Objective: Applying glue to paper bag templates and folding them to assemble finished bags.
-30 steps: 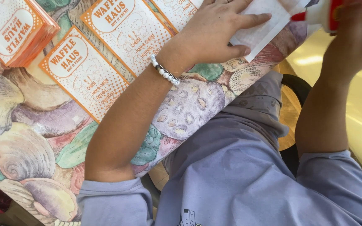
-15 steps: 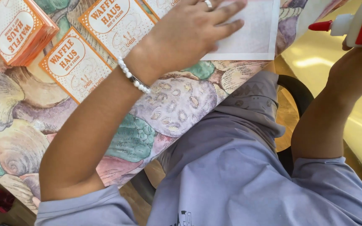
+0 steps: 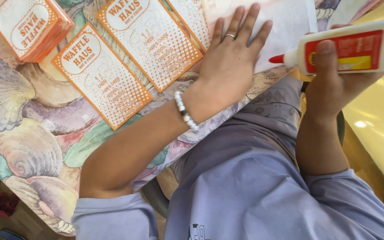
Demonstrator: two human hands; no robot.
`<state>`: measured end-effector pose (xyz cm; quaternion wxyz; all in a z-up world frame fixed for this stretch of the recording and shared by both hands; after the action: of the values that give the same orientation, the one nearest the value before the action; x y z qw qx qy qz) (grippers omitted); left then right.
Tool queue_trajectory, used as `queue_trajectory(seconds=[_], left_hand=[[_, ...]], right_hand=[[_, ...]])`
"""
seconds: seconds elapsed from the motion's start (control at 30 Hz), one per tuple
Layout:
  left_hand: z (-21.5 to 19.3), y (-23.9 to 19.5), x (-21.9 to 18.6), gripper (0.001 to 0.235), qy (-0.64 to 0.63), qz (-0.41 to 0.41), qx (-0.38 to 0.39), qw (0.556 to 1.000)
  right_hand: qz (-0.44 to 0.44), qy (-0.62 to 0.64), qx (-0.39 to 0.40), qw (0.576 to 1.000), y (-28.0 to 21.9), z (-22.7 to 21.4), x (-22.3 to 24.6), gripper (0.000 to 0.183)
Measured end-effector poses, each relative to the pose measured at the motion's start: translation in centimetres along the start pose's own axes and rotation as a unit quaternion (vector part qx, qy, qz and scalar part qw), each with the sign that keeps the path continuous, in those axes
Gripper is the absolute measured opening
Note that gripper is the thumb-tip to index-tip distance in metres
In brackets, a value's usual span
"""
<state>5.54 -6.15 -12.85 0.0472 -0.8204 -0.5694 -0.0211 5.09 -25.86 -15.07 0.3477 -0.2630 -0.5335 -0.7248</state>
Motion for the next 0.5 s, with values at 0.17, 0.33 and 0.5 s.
queue_trajectory(seconds=[0.17, 0.33, 0.5], left_hand=[[0.3, -1.5, 1.4, 0.059, 0.045, 0.050, -0.016, 0.998], [-0.2, -1.7, 1.1, 0.060, 0.116, -0.024, -0.140, 0.983], [-1.2, -3.1, 2.8, 0.052, -0.043, 0.054, -0.098, 0.993]], right_hand=[[-0.006, 0.008, -0.010, 1.000, -0.2, -1.6, -0.3, 0.040], [0.048, -0.087, 0.035, 0.994, -0.4, 1.9, 1.8, 0.027], [0.108, -0.050, 0.059, 0.991, -1.6, 3.2, 1.9, 0.025]])
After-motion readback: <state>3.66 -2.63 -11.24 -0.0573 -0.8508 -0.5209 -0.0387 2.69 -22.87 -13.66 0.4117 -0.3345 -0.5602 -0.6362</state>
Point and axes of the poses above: each hand's wrist, its own y-axis towards the middle knuckle, its own z-axis out of the palm, x = y × z, the point moved 3 cm from there along y, towards the middle knuckle, and after that the axes turned 14 degrees about y, right-handed, at the moved point
